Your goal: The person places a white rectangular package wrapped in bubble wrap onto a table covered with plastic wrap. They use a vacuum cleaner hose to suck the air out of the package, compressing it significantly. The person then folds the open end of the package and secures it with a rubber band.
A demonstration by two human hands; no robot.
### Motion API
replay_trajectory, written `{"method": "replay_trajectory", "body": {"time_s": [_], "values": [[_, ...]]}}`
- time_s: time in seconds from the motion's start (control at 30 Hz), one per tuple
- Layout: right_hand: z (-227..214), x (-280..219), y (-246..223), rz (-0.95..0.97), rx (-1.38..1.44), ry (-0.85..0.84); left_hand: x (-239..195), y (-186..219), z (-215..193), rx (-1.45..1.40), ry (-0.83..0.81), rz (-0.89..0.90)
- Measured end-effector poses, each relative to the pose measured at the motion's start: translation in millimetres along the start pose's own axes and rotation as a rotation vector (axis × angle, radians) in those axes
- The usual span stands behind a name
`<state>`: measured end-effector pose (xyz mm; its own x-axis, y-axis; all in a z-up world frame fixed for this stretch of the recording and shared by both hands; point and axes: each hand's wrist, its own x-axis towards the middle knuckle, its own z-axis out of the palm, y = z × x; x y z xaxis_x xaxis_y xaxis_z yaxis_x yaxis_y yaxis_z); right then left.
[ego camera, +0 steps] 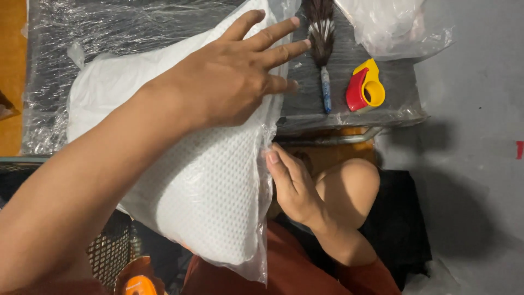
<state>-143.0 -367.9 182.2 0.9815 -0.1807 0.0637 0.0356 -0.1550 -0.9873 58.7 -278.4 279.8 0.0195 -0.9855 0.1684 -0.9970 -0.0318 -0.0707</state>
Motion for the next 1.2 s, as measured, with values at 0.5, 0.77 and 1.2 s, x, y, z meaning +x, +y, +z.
{"method": "replay_trajectory", "body": {"time_s": [0.5,0.77,1.2], "values": [[0.8,-15.2,18.0,-0.108,-0.065,0.07,23.9,-16.3,-7.0,-0.106,0.039,0.028],[-15.1,-8.5,5.4,-0.098,-0.23,0.115,32.4,-16.7,-2.5,-0.208,-0.052,-0.043],[-23.2,43.2,47.2,-0.007,0.598,0.27,35.6,-16.9,9.6,-0.192,-0.102,-0.071]]}}
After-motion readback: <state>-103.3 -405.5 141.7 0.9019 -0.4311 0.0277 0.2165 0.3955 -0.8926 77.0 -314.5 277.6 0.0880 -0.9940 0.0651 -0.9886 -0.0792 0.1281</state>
